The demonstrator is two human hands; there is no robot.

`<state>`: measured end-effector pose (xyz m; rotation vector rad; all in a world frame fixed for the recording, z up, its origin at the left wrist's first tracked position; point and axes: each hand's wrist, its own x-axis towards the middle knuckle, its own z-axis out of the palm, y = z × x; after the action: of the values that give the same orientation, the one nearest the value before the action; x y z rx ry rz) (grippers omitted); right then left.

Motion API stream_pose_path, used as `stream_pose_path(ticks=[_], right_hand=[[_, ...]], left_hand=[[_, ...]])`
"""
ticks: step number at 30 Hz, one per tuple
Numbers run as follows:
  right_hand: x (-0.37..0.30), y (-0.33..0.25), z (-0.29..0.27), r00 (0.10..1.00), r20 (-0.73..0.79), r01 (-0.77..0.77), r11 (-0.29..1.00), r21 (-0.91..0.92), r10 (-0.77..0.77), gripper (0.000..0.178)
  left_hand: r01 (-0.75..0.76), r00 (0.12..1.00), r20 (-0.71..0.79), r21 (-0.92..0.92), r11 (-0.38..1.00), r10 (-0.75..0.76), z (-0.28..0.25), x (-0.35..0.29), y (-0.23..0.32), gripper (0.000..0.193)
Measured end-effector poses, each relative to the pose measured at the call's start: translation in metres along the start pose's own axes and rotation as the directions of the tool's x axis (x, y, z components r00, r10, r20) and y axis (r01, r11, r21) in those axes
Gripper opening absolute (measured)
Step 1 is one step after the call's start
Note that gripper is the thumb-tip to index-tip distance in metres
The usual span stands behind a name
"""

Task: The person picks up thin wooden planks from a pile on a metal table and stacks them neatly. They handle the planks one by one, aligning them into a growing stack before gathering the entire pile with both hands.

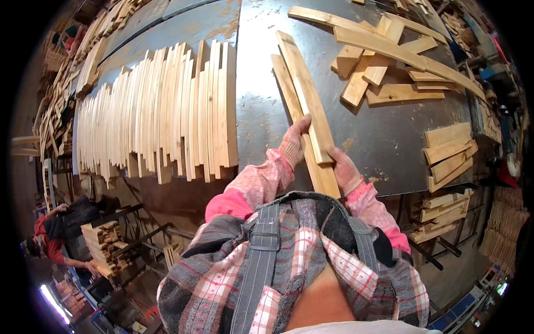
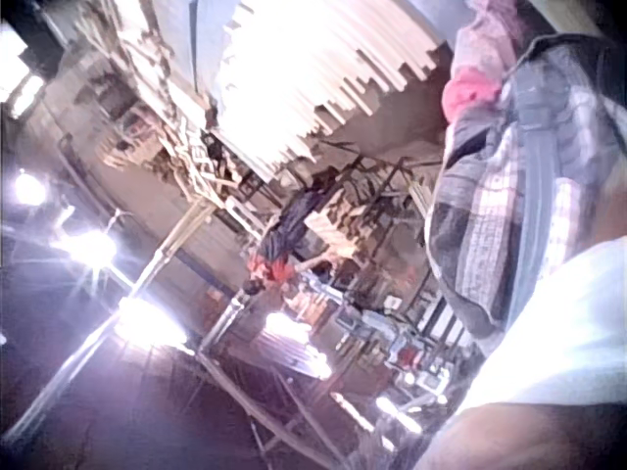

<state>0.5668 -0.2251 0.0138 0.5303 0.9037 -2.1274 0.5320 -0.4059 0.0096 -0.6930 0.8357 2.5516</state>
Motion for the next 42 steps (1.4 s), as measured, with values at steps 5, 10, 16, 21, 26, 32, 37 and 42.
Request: stream_pose_path(ticks=[5, 10, 16, 21, 26, 32, 37, 42], right_hand=[[0.036, 0.005, 0.015, 0.974, -0.133, 0.04, 0.71, -0.703, -0.186, 0.06], [0.051, -0.018, 0.045, 0.978, -0.017, 0.078, 0.443, -0.893, -0.206, 0.064], [0.05, 0.015, 0.049, 0.996, 0.076, 0.035, 0.598, -0.801, 0.044, 0.066], [0.067, 0.01, 0.092, 0.958, 0.197, 0.18, 0.099, -0.979, 0.207, 0.067], [0.115, -0.092, 0.098, 0.97, 0.226, 0.191, -0.301, -0.934, -0.085, 0.065], [0.194, -0.311, 0.042, 0.864, 0.171, -0.253, -0.702, -0.666, -0.474, 0.072], [0.266, -0.351, 0.048, 0.895, -0.109, -0.419, -0.732, -0.538, -0.433, 0.052], [0.235, -0.391, 0.078, 0.964, 0.151, -0.121, -0.864, -0.489, -0.22, 0.055]], left_hand=[[0.033, 0.976, -0.218, 0.124, 0.992, -0.005, -0.053, 0.026, -0.006, 0.027], [-0.011, 0.976, -0.201, 0.346, 0.938, 0.085, -0.025, 0.017, 0.015, 0.037], [0.128, 0.862, -0.376, 0.812, 0.57, 0.341, -0.015, 0.024, 0.086, 0.053], [0.356, 0.771, -0.327, 0.933, 0.057, 0.546, -0.036, 0.052, 0.096, 0.05], [0.391, 0.695, -0.176, 0.906, -0.161, 0.698, -0.074, 0.016, 0.132, 0.049], [0.337, 0.69, 0.143, 0.804, -0.489, 0.71, -0.098, 0.024, 0.13, 0.076], [0.501, 0.663, -0.101, 0.796, -0.339, 0.742, -0.078, 0.017, 0.129, 0.084], [0.808, 0.556, 0.333, -0.003, -0.589, 0.761, -0.134, -0.007, 0.139, 0.052]])
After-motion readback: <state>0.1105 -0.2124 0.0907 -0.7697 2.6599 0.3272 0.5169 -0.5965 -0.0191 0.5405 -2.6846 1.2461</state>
